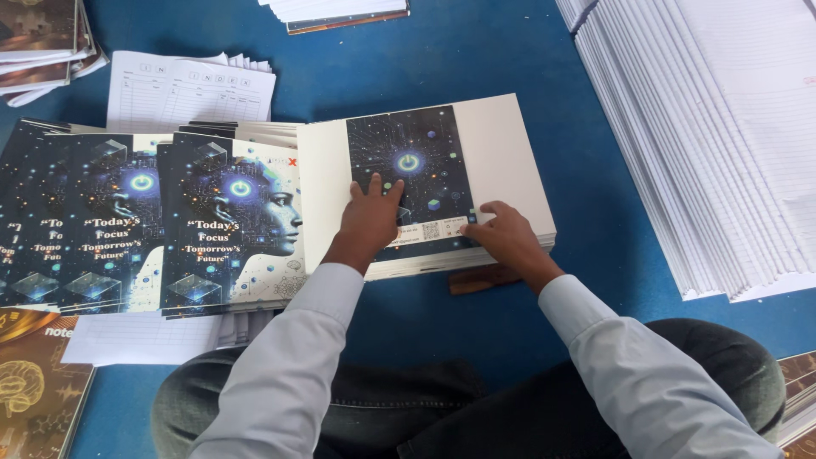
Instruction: The person inserts printed book covers into the front of a stack of blank book blocks. They repeatedly pick up a cover, open the first page of a book block, slide the cover in, and smooth it down before moving to the next unit.
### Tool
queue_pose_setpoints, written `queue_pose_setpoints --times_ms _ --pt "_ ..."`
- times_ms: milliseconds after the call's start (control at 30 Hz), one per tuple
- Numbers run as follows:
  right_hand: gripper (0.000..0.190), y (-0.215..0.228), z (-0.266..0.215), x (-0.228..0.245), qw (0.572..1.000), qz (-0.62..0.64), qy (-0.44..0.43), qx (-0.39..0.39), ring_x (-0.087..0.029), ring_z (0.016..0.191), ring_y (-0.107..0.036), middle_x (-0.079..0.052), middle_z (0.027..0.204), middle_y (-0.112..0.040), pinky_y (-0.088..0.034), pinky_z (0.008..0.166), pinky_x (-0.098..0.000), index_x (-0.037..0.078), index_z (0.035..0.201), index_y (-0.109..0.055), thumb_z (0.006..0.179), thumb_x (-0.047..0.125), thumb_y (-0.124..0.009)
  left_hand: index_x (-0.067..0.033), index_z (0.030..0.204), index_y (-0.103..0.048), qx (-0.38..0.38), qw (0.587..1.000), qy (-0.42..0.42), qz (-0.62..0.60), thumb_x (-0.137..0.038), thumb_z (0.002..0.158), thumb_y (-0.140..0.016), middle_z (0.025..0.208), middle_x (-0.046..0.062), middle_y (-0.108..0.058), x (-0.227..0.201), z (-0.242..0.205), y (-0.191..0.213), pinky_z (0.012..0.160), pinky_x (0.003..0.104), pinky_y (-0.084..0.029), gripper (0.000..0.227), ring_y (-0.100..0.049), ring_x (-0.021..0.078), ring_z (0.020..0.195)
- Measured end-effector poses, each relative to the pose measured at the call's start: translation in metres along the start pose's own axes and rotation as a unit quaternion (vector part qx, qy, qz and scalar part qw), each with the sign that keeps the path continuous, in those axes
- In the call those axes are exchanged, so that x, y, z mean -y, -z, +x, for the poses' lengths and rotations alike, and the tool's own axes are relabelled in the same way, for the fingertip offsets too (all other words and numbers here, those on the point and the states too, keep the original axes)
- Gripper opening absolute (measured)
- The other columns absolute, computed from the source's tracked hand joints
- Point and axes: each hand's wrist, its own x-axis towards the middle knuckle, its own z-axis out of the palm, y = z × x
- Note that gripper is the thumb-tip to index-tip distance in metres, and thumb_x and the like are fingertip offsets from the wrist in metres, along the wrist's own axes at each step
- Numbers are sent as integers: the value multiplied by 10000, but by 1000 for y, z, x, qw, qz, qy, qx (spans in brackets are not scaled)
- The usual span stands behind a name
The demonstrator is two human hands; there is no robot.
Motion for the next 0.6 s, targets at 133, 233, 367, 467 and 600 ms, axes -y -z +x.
queue_pose_setpoints --times_ms 133,233,367,467,600 --pt "495 8 -2 15 994 84 -50 48 -182 691 -589 -146 962 -726 -449 579 -328 21 1317 -626 866 203 -723 -221 1496 -481 -52 999 -13 8 -193 849 -747 1567 165 -391 -3 -12 -1 1091 530 -448 700 -409 418 1401" --pt "414 11 -10 24 992 114 -6 49 -133 663 -568 -106 896 -692 -466 567 -281 14 1269 -652 892 180 -692 -200 1444 -566 -97 991 -15 -89 -297 966 -634 1484 121 -526 -21 -18 3 1065 532 -483 492 -501 371 1355" --pt "396 9 -14 34 982 149 101 48 -133 723 -621 -108 899 -682 -515 625 -269 10 1250 -634 913 212 -686 -106 1439 -541 -145 960 13 -237 -531 974 -592 1438 171 -553 -59 -23 26 1076 540 -455 632 -504 383 1338" --pt "386 12 -17 33 957 217 171 87 -153 841 -662 -114 1030 -693 -541 699 -299 -7 1248 -649 936 214 -598 -38 1449 -445 -152 951 48 -267 -589 869 -676 1409 236 -498 -73 -26 52 1015 545 -438 832 -471 407 1296" --pt "570 12 -19 36 921 295 198 160 -190 944 -693 -104 1237 -684 -582 777 -340 56 1396 -569 848 179 -474 -1 1477 -404 -225 937 56 -260 -441 862 -676 1331 261 -567 -69 -37 76 960 514 -496 804 -597 406 1165"
